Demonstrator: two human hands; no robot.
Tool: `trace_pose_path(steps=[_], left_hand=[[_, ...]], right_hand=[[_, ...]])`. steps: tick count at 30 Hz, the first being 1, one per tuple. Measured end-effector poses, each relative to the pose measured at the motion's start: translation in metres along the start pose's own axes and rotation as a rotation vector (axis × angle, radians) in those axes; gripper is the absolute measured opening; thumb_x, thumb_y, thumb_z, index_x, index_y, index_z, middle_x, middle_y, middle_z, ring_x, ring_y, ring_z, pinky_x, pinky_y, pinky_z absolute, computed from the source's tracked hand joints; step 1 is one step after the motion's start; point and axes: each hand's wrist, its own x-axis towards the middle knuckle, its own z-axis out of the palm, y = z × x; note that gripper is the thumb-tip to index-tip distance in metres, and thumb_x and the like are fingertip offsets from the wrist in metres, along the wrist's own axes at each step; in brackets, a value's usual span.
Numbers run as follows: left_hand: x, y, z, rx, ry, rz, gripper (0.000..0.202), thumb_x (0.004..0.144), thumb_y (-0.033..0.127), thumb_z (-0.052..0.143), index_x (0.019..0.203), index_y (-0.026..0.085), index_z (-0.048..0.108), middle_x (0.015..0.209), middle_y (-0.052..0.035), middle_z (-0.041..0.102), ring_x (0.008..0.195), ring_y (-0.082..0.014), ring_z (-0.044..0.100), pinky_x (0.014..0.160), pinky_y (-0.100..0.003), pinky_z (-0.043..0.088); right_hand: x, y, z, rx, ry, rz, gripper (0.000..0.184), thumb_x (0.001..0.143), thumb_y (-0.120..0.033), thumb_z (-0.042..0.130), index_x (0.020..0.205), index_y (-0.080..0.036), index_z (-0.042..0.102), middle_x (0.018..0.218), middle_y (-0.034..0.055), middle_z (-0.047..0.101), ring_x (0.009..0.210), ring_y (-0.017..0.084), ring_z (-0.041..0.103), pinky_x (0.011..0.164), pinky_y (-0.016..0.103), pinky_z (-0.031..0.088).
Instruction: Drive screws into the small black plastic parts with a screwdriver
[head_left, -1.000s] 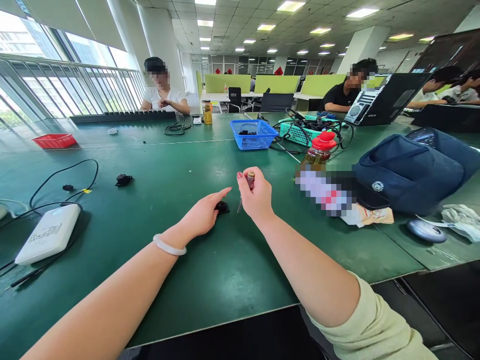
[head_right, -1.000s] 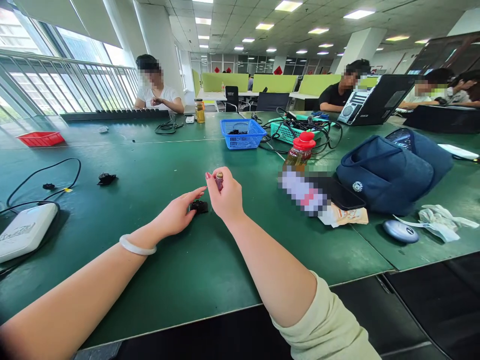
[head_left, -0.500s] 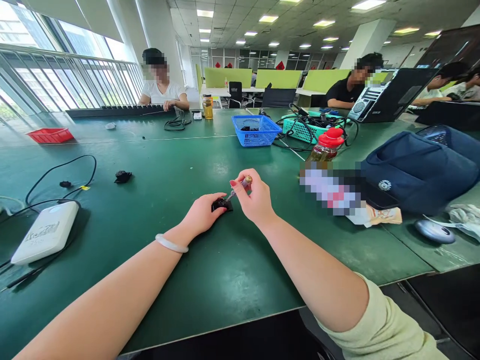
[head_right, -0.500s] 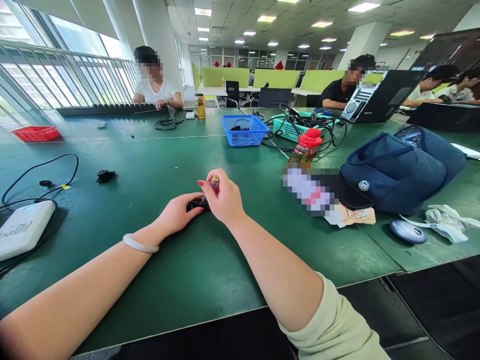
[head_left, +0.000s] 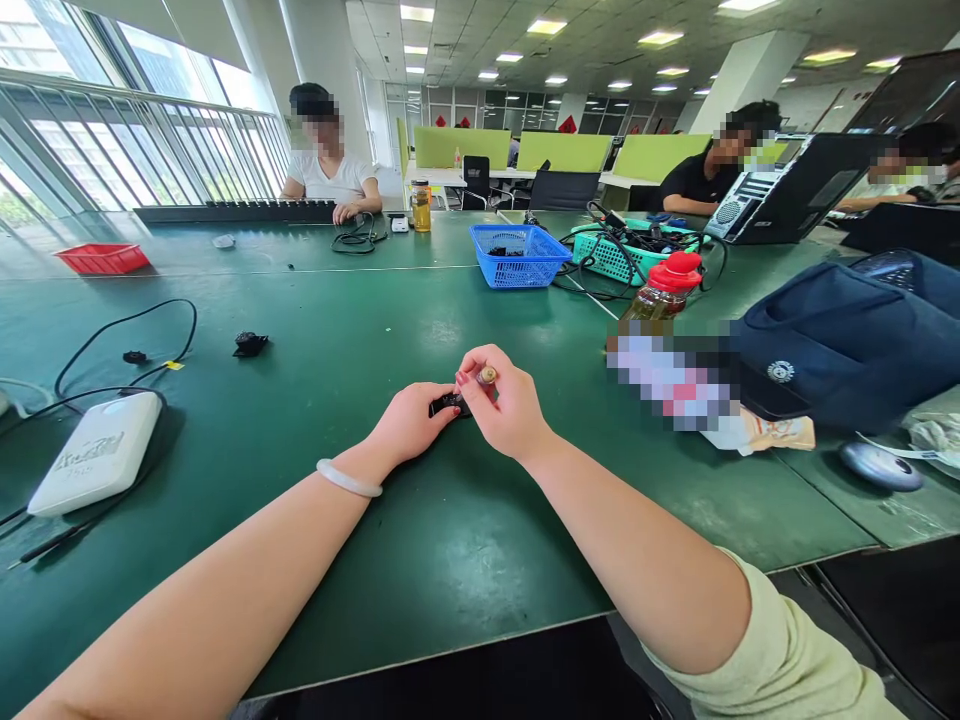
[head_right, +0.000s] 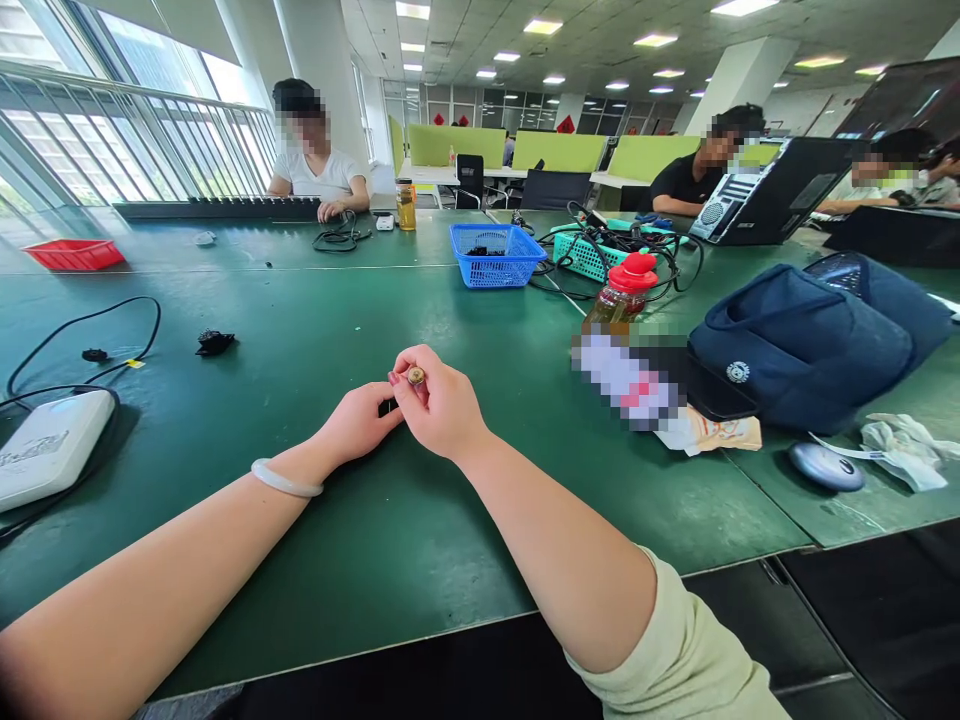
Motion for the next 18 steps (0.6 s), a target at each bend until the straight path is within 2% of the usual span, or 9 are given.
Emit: trace_pose_path(steps=[5,11,18], left_hand=[[-0.001,0.003,-0.002,0.002,-0.014,-0.028,0.032,0.089,0.030,0.055,0.115,0.028,0.072,0.109,-0.0019,0.074,0.099,-0.0242,0.067,0.091,-0.036,0.052],[-0.001,0.001,-0.004,0.017,-0.026,-0.043,0.030,0.088,0.030,0.056,0.113,0.029,0.073,0.110,-0.0007,0.074,0.098,-0.0241,0.067,0.089,-0.035,0.053],[0.000,0.001,-0.003,0.085,-0.022,-0.083,0.037,0.090,0.033,0.057,0.124,0.025,0.069,0.121,-0.0043,0.071,0.109,-0.0261,0.064,0.099,-0.038,0.049]], right_hand=[[0.001,0.005,0.002,0.147,0.064,0.133,0.018,0.093,-0.042,0.053,0.088,-0.025,0.049,0.068,-0.0051,0.059,0.052,0.009,0.048,0.053,0.024,0.040],[0.008,0.015,0.002,0.287,0.223,0.250,0.025,0.092,-0.049,0.054,0.090,-0.025,0.048,0.070,-0.0057,0.061,0.051,0.008,0.049,0.053,0.022,0.042],[0.019,0.035,-0.002,0.519,0.398,0.523,0.022,0.091,-0.040,0.057,0.085,-0.024,0.044,0.061,-0.0086,0.061,0.039,0.005,0.044,0.040,0.018,0.035]])
